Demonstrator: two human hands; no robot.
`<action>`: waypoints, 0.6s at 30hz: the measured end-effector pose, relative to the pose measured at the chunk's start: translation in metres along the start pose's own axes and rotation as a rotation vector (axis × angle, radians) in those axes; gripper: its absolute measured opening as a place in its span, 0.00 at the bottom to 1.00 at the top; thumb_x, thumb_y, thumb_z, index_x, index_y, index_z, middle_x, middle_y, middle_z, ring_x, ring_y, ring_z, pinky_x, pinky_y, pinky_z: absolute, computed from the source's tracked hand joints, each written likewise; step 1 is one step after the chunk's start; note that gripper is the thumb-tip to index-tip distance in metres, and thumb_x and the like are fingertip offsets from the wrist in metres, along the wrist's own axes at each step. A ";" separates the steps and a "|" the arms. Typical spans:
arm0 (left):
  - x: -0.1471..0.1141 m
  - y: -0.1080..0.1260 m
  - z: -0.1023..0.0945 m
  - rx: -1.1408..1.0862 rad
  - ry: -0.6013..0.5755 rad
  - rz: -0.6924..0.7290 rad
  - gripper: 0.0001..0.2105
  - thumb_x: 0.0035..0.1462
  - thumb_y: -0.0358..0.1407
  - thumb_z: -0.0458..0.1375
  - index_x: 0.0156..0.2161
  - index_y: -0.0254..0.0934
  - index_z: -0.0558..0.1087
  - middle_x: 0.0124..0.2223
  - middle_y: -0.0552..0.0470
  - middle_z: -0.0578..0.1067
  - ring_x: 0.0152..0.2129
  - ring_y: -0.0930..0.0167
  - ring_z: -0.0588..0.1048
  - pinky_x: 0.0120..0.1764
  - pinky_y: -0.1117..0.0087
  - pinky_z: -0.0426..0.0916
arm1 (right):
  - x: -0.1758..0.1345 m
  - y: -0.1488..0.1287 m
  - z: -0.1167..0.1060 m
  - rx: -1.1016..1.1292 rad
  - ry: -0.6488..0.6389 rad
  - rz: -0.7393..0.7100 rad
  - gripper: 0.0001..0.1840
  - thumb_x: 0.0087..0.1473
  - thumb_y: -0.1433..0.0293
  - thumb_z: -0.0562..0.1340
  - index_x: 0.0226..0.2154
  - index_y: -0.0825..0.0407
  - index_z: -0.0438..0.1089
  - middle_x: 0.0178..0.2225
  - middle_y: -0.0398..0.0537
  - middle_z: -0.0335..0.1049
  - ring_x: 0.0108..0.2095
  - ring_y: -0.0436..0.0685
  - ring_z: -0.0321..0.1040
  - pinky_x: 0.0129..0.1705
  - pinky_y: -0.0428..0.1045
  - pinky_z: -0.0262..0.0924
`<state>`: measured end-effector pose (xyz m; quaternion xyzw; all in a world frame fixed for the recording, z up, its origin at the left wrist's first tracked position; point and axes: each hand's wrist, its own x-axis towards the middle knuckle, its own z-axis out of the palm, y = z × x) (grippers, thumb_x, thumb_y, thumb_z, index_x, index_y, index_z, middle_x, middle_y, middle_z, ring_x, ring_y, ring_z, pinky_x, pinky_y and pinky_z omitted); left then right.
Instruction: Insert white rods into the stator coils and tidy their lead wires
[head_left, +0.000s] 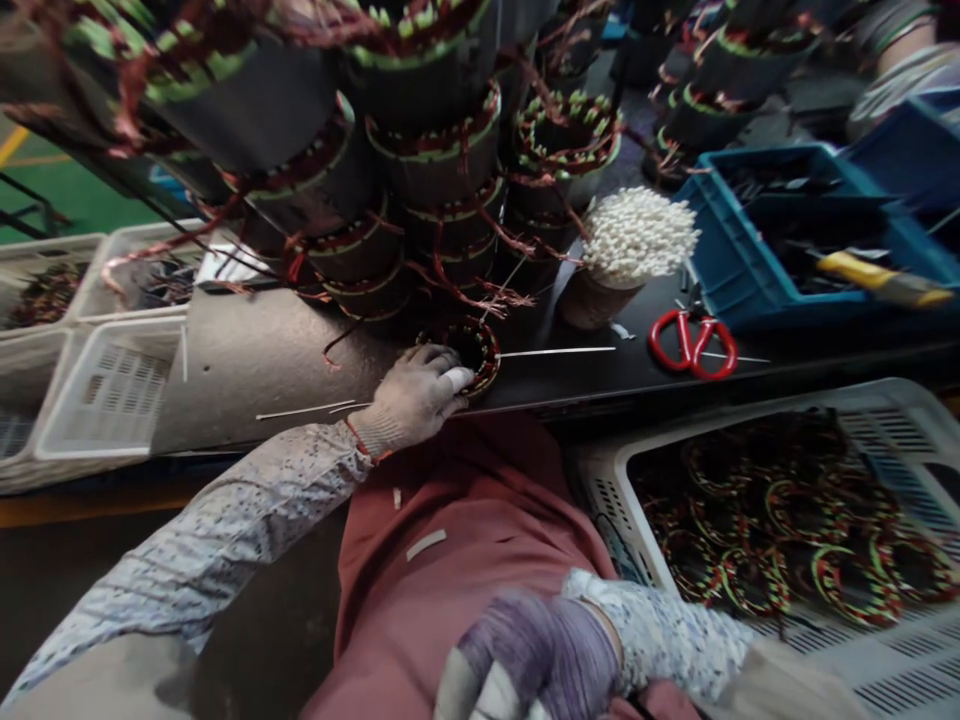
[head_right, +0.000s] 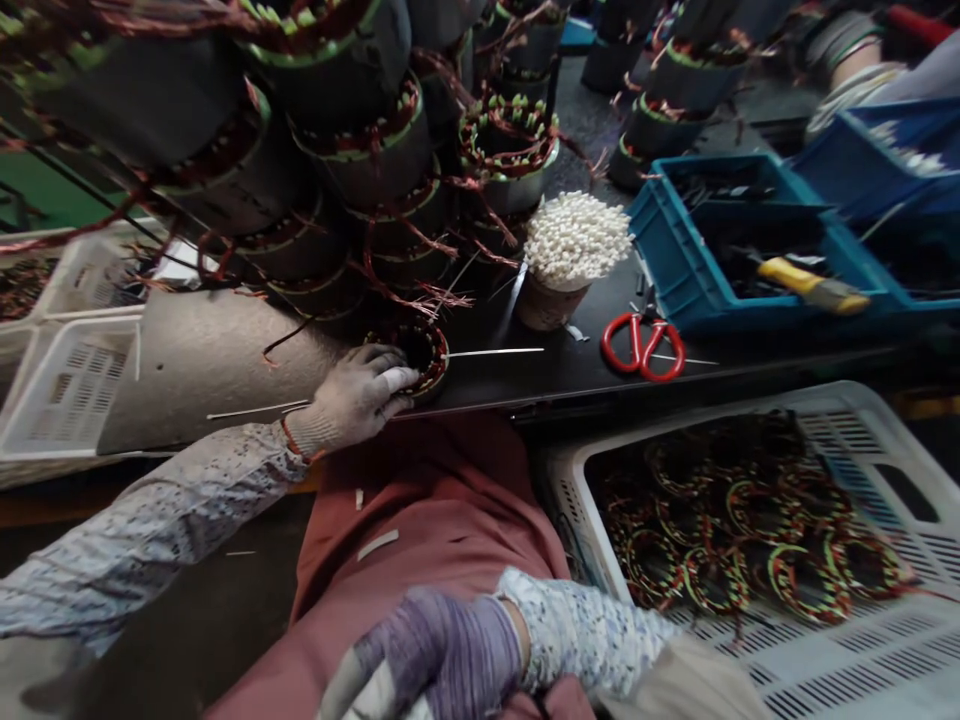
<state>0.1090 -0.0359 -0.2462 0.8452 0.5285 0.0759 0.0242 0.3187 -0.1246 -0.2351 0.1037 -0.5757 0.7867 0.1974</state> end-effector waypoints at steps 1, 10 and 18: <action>0.000 0.000 0.000 0.004 -0.001 0.009 0.17 0.58 0.41 0.54 0.50 0.39 0.71 0.49 0.45 0.74 0.50 0.60 0.67 0.50 0.56 0.63 | -0.002 -0.004 -0.008 -0.110 0.095 -0.044 0.17 0.59 0.59 0.55 0.36 0.54 0.73 0.37 0.54 0.75 0.39 0.53 0.74 0.40 0.43 0.68; 0.003 0.004 -0.003 0.055 -0.062 0.043 0.17 0.58 0.39 0.54 0.51 0.37 0.68 0.51 0.45 0.74 0.55 0.62 0.64 0.59 0.52 0.52 | -0.044 0.006 -0.047 -0.863 0.742 -0.100 0.17 0.56 0.77 0.58 0.45 0.44 0.72 0.47 0.48 0.72 0.47 0.57 0.70 0.47 0.53 0.69; 0.003 0.006 -0.005 0.042 -0.048 0.011 0.19 0.57 0.38 0.55 0.53 0.38 0.66 0.52 0.45 0.73 0.53 0.63 0.67 0.58 0.52 0.53 | -0.039 0.018 -0.042 -0.821 0.730 -0.026 0.10 0.58 0.72 0.56 0.41 0.49 0.71 0.43 0.52 0.74 0.43 0.55 0.73 0.43 0.50 0.70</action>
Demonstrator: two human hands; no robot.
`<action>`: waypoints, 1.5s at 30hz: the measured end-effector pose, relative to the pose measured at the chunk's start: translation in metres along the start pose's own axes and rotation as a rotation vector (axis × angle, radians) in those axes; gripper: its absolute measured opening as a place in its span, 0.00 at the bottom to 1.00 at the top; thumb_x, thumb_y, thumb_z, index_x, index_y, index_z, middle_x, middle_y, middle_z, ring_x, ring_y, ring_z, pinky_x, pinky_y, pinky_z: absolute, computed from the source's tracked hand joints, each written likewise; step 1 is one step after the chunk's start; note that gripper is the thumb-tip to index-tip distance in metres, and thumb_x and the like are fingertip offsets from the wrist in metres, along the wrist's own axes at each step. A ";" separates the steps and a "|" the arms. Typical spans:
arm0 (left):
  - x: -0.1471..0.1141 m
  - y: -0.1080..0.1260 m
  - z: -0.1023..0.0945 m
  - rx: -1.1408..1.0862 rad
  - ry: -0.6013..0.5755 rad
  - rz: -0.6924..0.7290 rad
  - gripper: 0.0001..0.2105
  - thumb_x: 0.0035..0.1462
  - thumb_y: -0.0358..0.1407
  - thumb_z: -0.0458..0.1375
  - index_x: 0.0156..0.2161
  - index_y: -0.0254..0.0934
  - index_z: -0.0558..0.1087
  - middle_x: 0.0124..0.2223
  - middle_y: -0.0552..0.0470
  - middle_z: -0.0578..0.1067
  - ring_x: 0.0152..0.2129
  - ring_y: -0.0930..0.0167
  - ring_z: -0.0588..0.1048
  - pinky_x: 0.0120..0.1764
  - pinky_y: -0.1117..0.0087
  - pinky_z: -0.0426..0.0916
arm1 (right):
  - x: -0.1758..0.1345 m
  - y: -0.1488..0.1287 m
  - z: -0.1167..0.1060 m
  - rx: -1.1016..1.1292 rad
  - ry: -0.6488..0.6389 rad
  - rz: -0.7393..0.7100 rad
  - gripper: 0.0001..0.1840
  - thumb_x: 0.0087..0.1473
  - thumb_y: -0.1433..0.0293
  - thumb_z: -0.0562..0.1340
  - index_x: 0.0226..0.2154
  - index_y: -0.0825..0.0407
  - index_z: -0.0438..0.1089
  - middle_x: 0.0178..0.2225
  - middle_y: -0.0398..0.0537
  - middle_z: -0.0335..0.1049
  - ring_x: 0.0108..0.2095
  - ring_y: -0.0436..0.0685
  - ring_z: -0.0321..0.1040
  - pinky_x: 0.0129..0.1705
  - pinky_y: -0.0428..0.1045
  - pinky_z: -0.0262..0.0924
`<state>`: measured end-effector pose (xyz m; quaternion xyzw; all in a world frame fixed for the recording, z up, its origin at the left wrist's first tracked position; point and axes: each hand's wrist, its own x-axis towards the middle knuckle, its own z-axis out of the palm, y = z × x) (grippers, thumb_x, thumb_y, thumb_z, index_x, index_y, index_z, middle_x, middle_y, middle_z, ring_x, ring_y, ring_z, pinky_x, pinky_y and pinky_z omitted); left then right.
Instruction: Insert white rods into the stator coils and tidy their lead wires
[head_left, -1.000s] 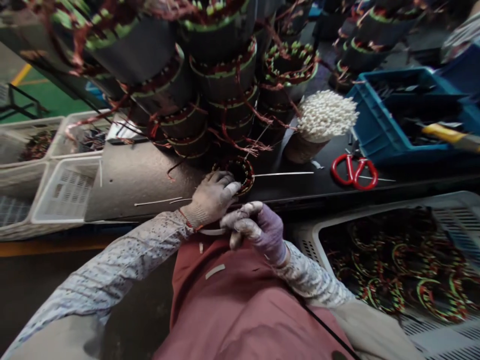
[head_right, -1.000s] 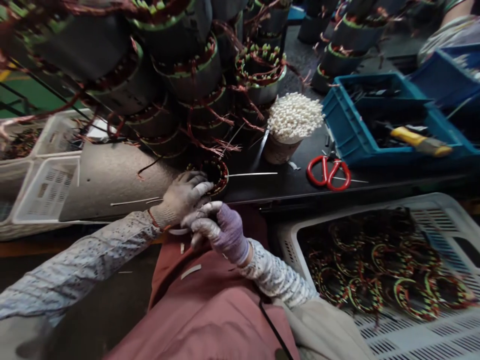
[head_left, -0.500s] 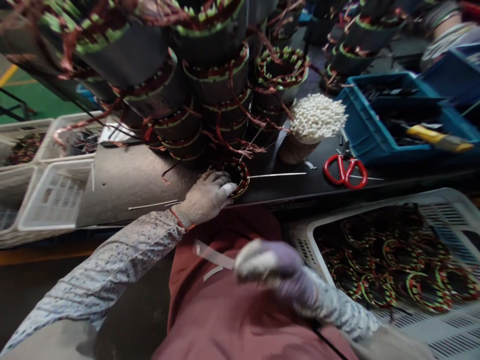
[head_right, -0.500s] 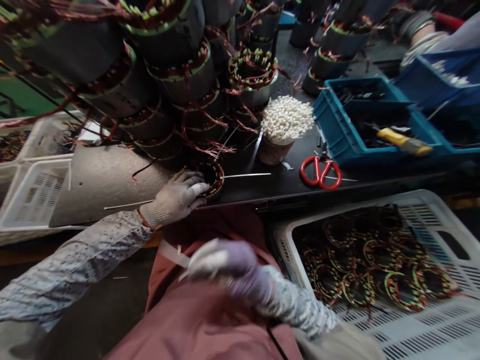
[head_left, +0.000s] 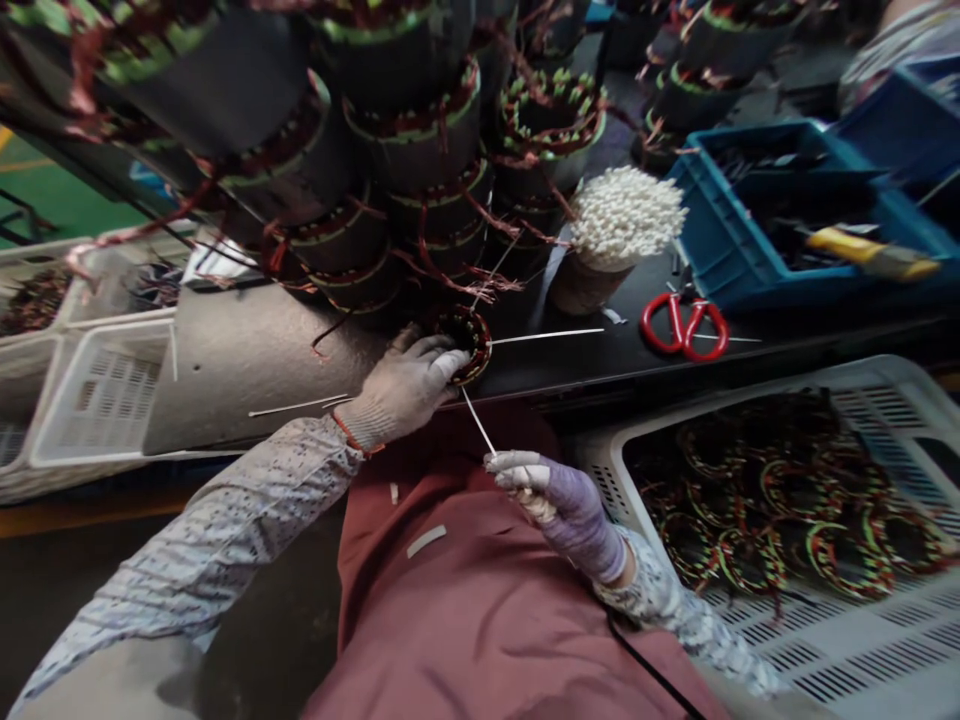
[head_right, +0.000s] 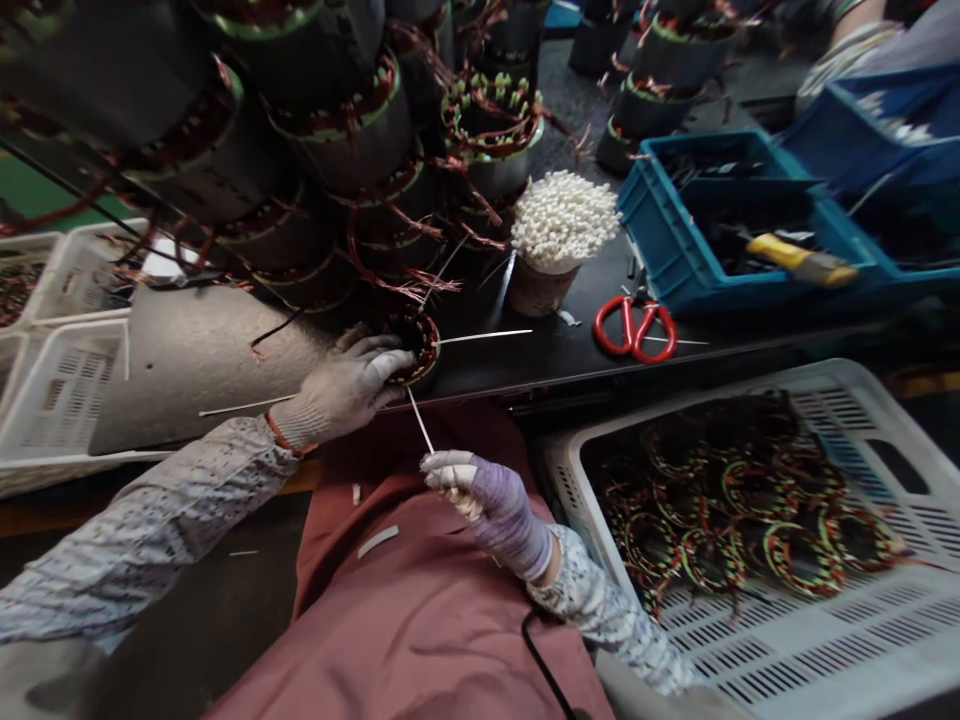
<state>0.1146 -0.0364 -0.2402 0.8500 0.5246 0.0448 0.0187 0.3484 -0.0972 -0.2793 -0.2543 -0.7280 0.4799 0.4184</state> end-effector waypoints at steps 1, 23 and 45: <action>0.000 0.000 0.000 -0.001 0.001 0.000 0.19 0.57 0.38 0.55 0.54 0.38 0.66 0.52 0.45 0.73 0.53 0.63 0.67 0.58 0.52 0.53 | 0.001 0.000 -0.001 0.000 0.007 -0.006 0.10 0.58 0.72 0.56 0.40 0.49 0.71 0.42 0.52 0.74 0.43 0.55 0.73 0.43 0.50 0.70; -0.007 -0.001 0.013 -0.215 0.247 -0.123 0.23 0.57 0.39 0.55 0.56 0.34 0.62 0.53 0.43 0.73 0.51 0.63 0.70 0.59 0.55 0.56 | 0.051 0.055 0.028 -0.140 0.121 -0.096 0.08 0.56 0.70 0.58 0.35 0.50 0.73 0.38 0.48 0.76 0.39 0.51 0.73 0.42 0.47 0.69; -0.008 -0.006 0.033 -0.460 0.578 0.060 0.07 0.56 0.32 0.56 0.37 0.44 0.75 0.37 0.54 0.81 0.40 0.70 0.77 0.54 0.57 0.60 | 0.095 0.016 0.013 -0.345 0.139 0.229 0.05 0.51 0.69 0.62 0.27 0.53 0.73 0.24 0.44 0.72 0.26 0.51 0.68 0.30 0.45 0.62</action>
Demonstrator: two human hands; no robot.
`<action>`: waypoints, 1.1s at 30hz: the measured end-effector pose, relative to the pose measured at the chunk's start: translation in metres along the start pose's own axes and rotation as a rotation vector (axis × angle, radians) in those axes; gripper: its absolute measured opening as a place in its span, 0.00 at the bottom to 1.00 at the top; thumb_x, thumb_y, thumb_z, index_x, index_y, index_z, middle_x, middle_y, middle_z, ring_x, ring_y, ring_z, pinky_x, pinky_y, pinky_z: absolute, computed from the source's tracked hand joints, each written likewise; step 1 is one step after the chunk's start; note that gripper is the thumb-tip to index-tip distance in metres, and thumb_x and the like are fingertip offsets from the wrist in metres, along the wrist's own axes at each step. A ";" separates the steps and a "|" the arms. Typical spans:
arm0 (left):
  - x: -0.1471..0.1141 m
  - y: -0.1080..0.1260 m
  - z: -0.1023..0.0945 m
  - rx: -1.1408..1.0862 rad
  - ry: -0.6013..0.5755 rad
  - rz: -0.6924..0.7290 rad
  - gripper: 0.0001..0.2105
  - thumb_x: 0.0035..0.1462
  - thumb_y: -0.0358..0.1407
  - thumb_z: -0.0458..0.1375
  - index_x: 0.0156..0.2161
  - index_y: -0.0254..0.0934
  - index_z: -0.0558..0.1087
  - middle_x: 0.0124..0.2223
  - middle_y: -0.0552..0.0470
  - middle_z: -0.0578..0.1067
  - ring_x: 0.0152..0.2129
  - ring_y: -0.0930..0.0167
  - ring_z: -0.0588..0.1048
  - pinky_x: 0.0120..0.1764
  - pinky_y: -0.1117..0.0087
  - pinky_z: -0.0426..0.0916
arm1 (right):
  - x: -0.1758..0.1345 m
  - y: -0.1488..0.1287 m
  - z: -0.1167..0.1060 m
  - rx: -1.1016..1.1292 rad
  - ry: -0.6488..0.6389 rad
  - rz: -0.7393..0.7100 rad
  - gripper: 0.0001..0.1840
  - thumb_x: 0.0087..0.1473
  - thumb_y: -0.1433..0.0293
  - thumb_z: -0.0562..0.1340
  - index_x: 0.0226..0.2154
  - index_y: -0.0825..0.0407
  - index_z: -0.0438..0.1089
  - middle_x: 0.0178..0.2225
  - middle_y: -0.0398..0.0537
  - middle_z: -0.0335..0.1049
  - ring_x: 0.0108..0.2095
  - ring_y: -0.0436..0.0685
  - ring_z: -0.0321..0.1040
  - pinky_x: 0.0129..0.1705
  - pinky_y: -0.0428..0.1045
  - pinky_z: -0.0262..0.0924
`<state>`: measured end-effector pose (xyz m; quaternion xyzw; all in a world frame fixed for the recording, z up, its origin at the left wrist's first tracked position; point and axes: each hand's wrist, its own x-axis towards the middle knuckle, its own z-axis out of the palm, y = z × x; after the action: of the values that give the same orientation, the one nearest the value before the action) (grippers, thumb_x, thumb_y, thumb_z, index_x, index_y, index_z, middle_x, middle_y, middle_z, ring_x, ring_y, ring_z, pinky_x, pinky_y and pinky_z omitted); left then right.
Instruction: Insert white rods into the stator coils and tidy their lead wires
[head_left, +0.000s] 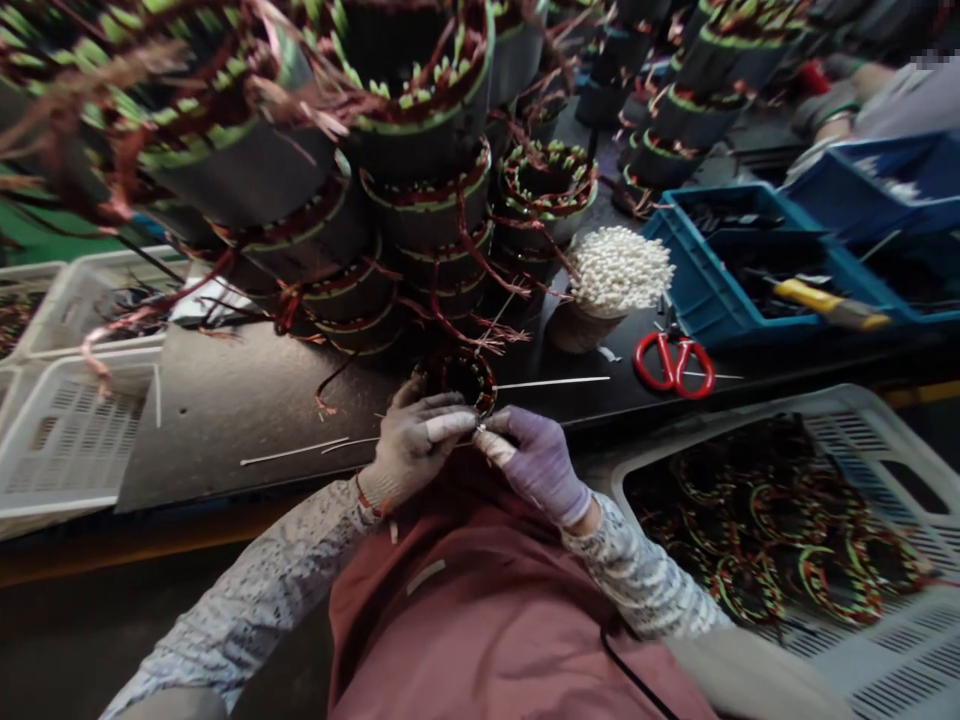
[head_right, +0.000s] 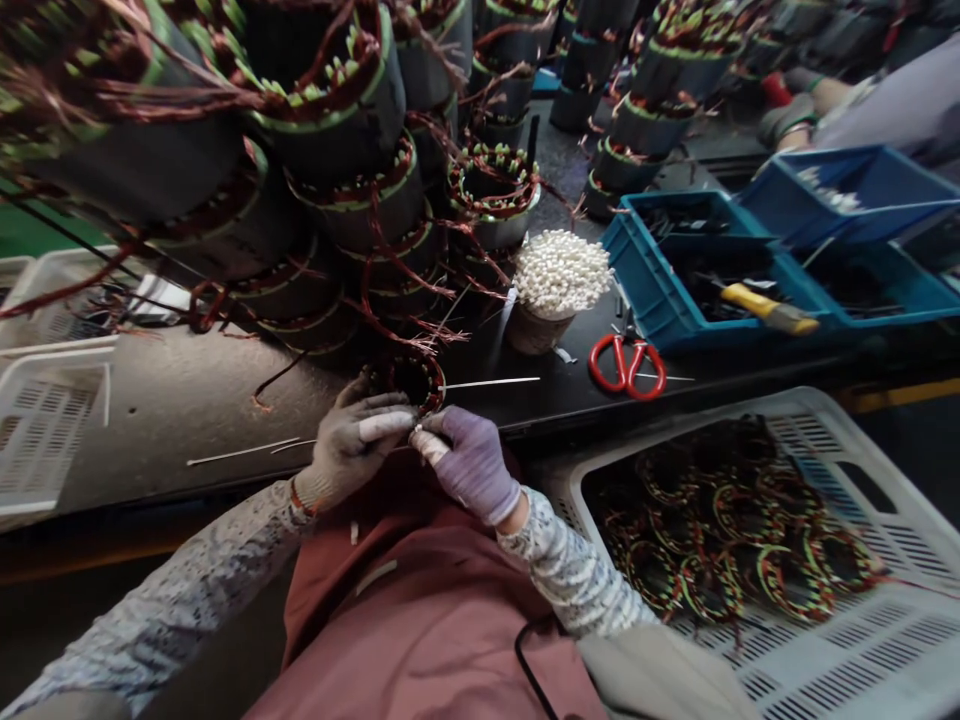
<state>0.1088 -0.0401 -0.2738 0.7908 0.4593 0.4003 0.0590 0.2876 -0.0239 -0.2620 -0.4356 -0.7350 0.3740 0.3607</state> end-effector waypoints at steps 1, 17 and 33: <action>0.000 -0.001 0.000 -0.001 0.007 0.004 0.07 0.56 0.31 0.56 0.37 0.44 0.75 0.37 0.54 0.81 0.40 0.70 0.77 0.54 0.57 0.60 | 0.002 0.002 0.001 -0.008 -0.008 0.011 0.05 0.50 0.70 0.62 0.27 0.53 0.73 0.25 0.45 0.73 0.26 0.51 0.68 0.30 0.45 0.62; 0.001 -0.002 -0.001 -0.005 0.008 0.037 0.06 0.56 0.31 0.56 0.36 0.44 0.75 0.37 0.54 0.81 0.41 0.71 0.77 0.54 0.58 0.59 | -0.003 0.001 -0.005 0.042 -0.053 -0.021 0.06 0.50 0.68 0.63 0.25 0.53 0.72 0.25 0.45 0.72 0.26 0.51 0.68 0.30 0.45 0.62; 0.000 0.002 0.001 0.012 -0.015 -0.072 0.06 0.57 0.34 0.55 0.37 0.43 0.75 0.38 0.54 0.81 0.40 0.71 0.77 0.54 0.58 0.59 | -0.007 0.002 -0.012 -0.625 -0.100 -0.535 0.18 0.59 0.67 0.52 0.23 0.53 0.70 0.20 0.48 0.67 0.20 0.51 0.60 0.23 0.47 0.48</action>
<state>0.1110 -0.0409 -0.2740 0.7769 0.4895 0.3893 0.0723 0.3015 -0.0270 -0.2592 -0.2988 -0.9172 0.0465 0.2594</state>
